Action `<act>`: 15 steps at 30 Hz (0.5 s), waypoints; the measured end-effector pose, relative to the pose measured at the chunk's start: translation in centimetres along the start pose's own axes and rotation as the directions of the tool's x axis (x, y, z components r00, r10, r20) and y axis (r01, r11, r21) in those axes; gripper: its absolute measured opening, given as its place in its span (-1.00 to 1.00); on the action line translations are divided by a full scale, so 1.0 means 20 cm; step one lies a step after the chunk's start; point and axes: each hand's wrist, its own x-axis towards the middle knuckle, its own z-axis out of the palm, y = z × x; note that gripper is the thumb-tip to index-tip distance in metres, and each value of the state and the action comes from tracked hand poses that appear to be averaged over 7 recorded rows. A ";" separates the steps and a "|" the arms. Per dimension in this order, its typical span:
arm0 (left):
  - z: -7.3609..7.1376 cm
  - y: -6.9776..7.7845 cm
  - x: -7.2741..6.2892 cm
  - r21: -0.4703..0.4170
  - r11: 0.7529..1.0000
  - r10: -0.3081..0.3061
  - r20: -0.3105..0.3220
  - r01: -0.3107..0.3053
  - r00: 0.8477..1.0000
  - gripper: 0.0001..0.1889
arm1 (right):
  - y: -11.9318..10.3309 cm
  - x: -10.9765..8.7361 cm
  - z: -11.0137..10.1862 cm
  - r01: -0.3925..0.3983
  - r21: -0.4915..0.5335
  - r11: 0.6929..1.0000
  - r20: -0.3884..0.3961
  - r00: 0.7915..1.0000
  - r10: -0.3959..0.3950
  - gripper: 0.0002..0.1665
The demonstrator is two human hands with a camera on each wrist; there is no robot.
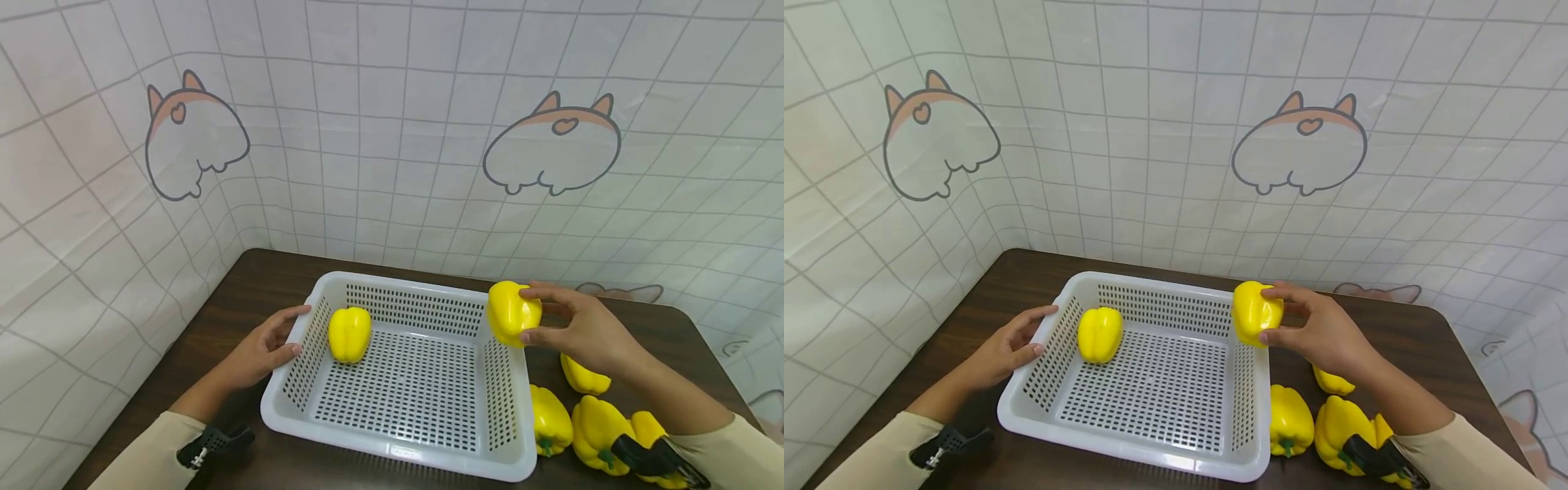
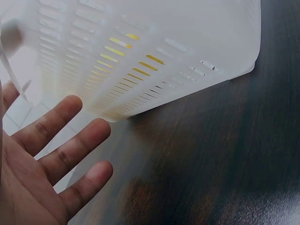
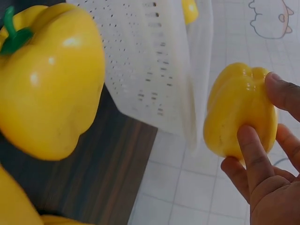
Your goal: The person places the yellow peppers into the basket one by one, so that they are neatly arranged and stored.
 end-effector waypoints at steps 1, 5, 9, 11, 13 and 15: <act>0.00 0.00 0.00 0.001 1.000 -0.001 0.000 0.001 1.000 -0.29 | -0.01 0.01 0.01 -0.001 0.002 1.000 0.001 1.000 0.001 -0.07; 0.00 0.00 0.00 -0.010 1.000 -0.001 0.008 0.001 1.000 -0.28 | -0.02 0.03 0.03 0.010 0.013 1.000 0.005 1.000 -0.010 -0.07; 0.00 0.01 0.00 -0.021 1.000 0.005 0.015 -0.004 1.000 -0.28 | -0.03 0.05 0.06 0.033 0.026 0.999 0.011 0.999 -0.033 -0.09; 0.00 0.01 0.00 -0.024 1.000 0.007 0.014 -0.007 1.000 -0.28 | -0.04 0.06 0.08 0.037 0.025 0.999 0.013 0.999 -0.038 -0.10; 0.00 0.00 0.00 -0.025 1.000 0.008 0.013 -0.007 1.000 -0.28 | -0.06 0.06 0.09 0.029 0.022 0.999 0.012 0.999 -0.030 -0.10; 0.00 0.00 0.00 -0.023 1.000 0.007 0.013 -0.007 1.000 -0.28 | -0.07 0.07 0.11 0.024 0.020 1.000 0.012 1.000 -0.024 -0.10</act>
